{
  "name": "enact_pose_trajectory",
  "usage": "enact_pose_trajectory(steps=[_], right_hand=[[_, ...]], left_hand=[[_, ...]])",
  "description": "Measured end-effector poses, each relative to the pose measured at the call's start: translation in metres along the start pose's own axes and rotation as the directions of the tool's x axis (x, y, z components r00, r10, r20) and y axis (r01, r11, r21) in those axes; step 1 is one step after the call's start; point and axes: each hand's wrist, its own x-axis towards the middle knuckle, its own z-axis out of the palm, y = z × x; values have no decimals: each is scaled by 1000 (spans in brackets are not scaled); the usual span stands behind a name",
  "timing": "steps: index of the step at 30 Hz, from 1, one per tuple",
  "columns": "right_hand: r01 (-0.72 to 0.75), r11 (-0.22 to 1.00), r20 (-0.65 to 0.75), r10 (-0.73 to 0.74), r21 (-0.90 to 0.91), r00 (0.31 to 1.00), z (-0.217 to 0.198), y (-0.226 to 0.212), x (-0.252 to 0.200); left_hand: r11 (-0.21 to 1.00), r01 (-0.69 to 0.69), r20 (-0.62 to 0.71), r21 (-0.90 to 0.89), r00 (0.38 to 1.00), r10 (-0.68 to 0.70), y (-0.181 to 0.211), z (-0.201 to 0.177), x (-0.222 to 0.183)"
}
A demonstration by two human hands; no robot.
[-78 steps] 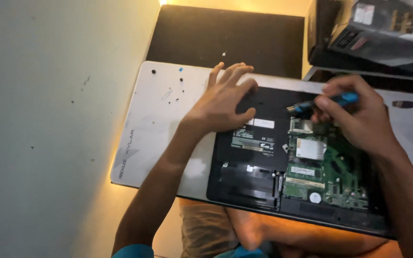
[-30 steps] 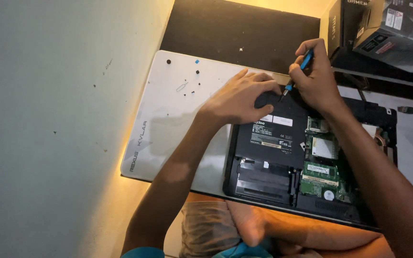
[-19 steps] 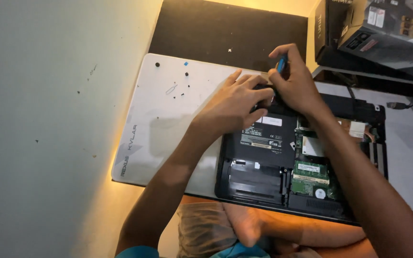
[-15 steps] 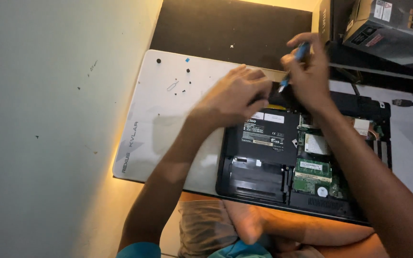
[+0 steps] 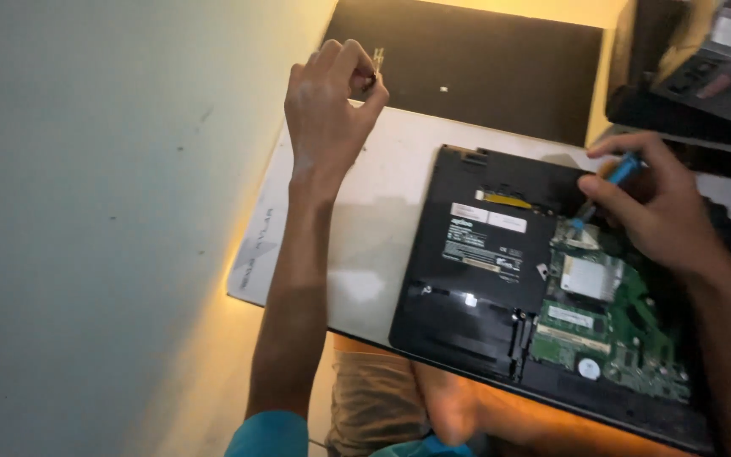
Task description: Unscrewing and removing the back cover of a laptop for repair.
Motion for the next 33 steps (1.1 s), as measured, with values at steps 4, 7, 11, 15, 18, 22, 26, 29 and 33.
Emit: enact_pose_trajectory(steps=[4, 7, 11, 15, 18, 22, 26, 29, 33], right_hand=[[-44, 983, 61, 55, -176, 997, 1, -18, -3], [-114, 993, 120, 119, -43, 986, 1, -23, -8], [11, 991, 58, -3, -131, 998, -2, -14, -15], [70, 988, -117, -86, -136, 989, -9, 5, -18], [10, 994, -182, 9, 106, 983, -7, -13, -14], [-47, 998, -176, 52, 32, 983, -8, -12, -15], [-32, 999, -171, 26, -30, 985, -7, -12, -15], [18, 999, -214, -24, -30, 977, -12, -5, -18], [74, 997, -281, -67, 13, 957, -20, 1, -17]], left_hand=[[994, 102, 27, 41, 994, -103, -20, 11, -7], [971, 37, 70, 235, 996, -55, -27, 53, -20], [948, -104, 221, 302, 975, 36, -4, 82, -32], [967, -65, 310, 245, 951, -15, -9, 89, -35], [966, -3, 351, 257, 932, -90, -8, 79, -40], [971, -2, 370, 238, 925, -89, 3, 77, -44], [996, -36, 405, -87, 912, 68, 53, 55, -32], [900, -144, 418, -412, 848, 327, 84, 49, -38], [720, -243, 348, -650, 747, 567, 101, 50, -51]])
